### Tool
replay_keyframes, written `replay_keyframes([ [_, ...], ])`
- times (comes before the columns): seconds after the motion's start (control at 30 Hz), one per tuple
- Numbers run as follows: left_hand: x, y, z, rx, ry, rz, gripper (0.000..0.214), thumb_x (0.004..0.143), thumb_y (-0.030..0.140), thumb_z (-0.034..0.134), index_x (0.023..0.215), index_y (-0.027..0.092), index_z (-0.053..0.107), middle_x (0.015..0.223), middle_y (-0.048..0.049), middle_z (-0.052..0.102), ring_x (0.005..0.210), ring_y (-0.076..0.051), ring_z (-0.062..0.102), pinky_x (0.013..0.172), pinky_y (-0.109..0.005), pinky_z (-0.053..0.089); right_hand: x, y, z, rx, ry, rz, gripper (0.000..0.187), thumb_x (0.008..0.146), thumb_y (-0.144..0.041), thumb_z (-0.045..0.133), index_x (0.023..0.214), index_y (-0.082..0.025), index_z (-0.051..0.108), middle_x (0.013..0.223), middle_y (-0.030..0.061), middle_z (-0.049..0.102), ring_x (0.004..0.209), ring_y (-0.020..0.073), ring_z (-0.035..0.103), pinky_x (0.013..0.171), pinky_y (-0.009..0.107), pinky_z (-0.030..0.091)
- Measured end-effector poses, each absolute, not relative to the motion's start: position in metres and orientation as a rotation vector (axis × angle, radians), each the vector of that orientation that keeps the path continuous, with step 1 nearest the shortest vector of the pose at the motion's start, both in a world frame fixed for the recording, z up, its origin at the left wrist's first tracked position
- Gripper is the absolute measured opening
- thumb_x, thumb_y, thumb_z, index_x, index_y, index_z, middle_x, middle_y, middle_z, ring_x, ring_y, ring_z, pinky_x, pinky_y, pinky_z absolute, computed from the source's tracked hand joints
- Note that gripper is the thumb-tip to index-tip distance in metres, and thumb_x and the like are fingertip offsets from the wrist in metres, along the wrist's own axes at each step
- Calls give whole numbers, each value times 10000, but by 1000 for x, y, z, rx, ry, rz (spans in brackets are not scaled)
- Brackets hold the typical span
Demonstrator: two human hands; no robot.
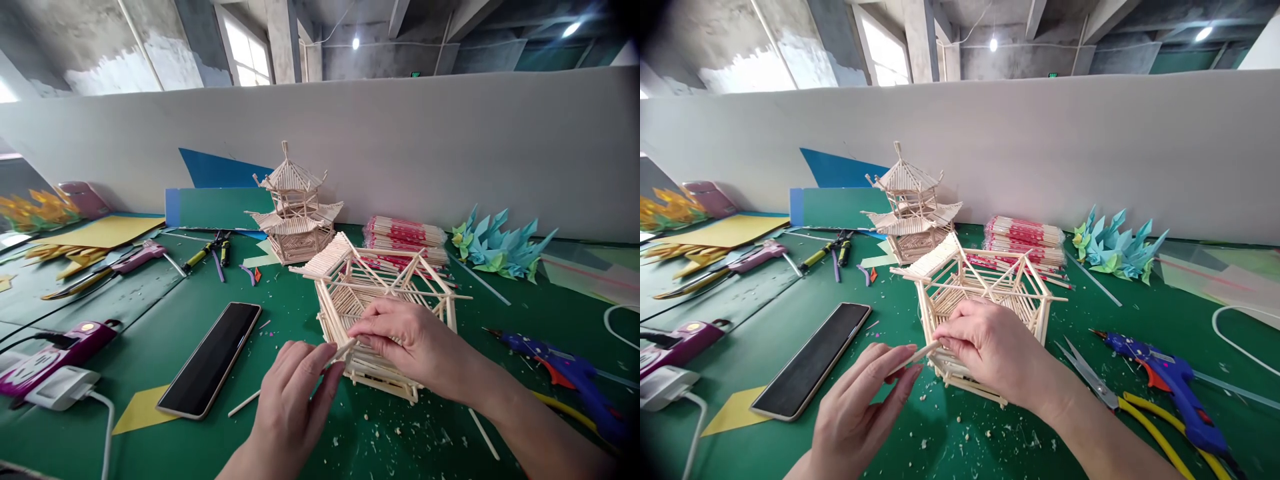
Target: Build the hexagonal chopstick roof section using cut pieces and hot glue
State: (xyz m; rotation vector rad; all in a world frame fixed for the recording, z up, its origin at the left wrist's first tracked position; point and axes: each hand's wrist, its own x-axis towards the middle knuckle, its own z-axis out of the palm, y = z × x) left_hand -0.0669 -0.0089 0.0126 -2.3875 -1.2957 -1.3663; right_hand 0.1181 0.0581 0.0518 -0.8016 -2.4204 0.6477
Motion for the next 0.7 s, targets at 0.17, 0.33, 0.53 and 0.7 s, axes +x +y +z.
replay_keyframes([
  [0.17, -66, -7, 12, -2396, -1295, -1366, 201, 789, 13, 515, 950, 132, 530, 700, -42, 598, 572, -128, 479, 536, -252, 429, 119, 59, 51, -783, -2415, 655, 209, 895, -179, 482, 898, -207, 689, 823, 23, 628, 771, 140, 574, 696, 267, 446],
  [0.33, -66, -9, 12, -2428, -1329, -1357, 187, 797, 29, 515, 950, 135, 526, 683, -31, 576, 577, -127, 470, 529, -247, 428, 118, 58, 52, -794, -2425, 673, 207, 897, -197, 482, 900, -210, 689, 814, 18, 619, 765, 139, 568, 676, 262, 443],
  [0.53, -67, -12, 6, -2376, -1502, -1473, 245, 782, 108, 594, 1013, 152, 529, 710, -10, 586, 558, -100, 514, 529, -201, 460, 119, 58, 52, -802, -2429, 680, 212, 896, -188, 476, 918, -213, 685, 815, 16, 607, 752, 137, 572, 679, 266, 444],
  [0.7, -65, -9, 3, -2379, -1580, -1555, 270, 766, 127, 622, 1021, 176, 549, 704, 7, 596, 536, -85, 535, 542, -193, 460, 120, 58, 51, -792, -2425, 685, 220, 890, -173, 484, 969, -239, 679, 822, 10, 602, 761, 135, 565, 676, 265, 442],
])
